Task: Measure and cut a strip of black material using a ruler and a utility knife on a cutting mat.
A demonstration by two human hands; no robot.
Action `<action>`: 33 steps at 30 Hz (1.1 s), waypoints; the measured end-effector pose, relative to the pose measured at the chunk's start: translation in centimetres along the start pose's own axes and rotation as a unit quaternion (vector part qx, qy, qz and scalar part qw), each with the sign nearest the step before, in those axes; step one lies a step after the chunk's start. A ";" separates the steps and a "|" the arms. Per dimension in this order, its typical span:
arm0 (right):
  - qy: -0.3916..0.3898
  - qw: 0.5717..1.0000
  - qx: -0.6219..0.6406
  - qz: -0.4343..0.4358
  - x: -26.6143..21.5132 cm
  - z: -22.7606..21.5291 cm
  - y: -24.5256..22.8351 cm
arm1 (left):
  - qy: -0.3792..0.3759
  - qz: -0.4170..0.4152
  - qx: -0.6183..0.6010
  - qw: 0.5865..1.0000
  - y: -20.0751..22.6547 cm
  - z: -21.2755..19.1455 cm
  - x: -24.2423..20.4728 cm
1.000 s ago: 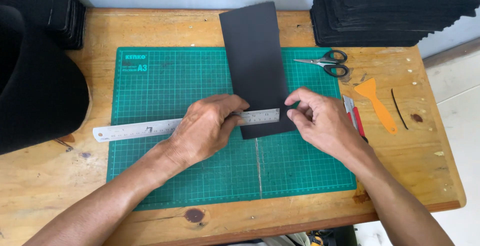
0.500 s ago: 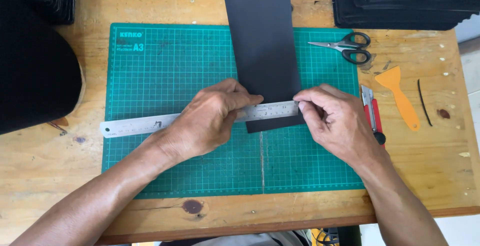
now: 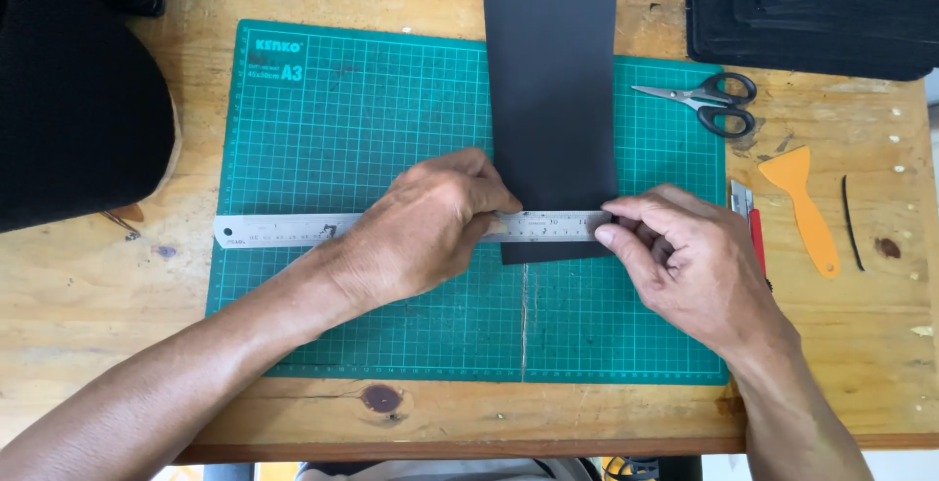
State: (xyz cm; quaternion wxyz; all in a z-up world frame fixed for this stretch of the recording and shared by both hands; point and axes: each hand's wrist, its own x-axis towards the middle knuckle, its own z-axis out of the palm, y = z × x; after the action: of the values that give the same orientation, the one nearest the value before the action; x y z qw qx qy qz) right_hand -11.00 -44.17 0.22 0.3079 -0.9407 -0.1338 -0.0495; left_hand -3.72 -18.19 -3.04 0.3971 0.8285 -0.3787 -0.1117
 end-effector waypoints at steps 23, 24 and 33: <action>-0.003 0.948 0.196 0.250 0.4 0.4 -0.3 | -0.042 -0.052 -0.055 0.996 0.5 -1.3 0.3; 0.004 0.940 0.218 0.263 0.4 0.6 -0.4 | -0.044 -0.049 -0.057 0.996 0.4 -1.4 0.3; -0.003 0.973 0.162 0.163 -0.2 1.0 0.1 | -0.044 -0.048 -0.038 0.997 -0.4 -1.9 0.4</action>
State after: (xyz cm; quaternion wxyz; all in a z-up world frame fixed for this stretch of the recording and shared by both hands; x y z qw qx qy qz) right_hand -11.12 -43.69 -0.68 0.4601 -0.8874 0.0144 0.0268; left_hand -2.28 -17.25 -2.07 0.4054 0.8243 -0.3514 -0.1811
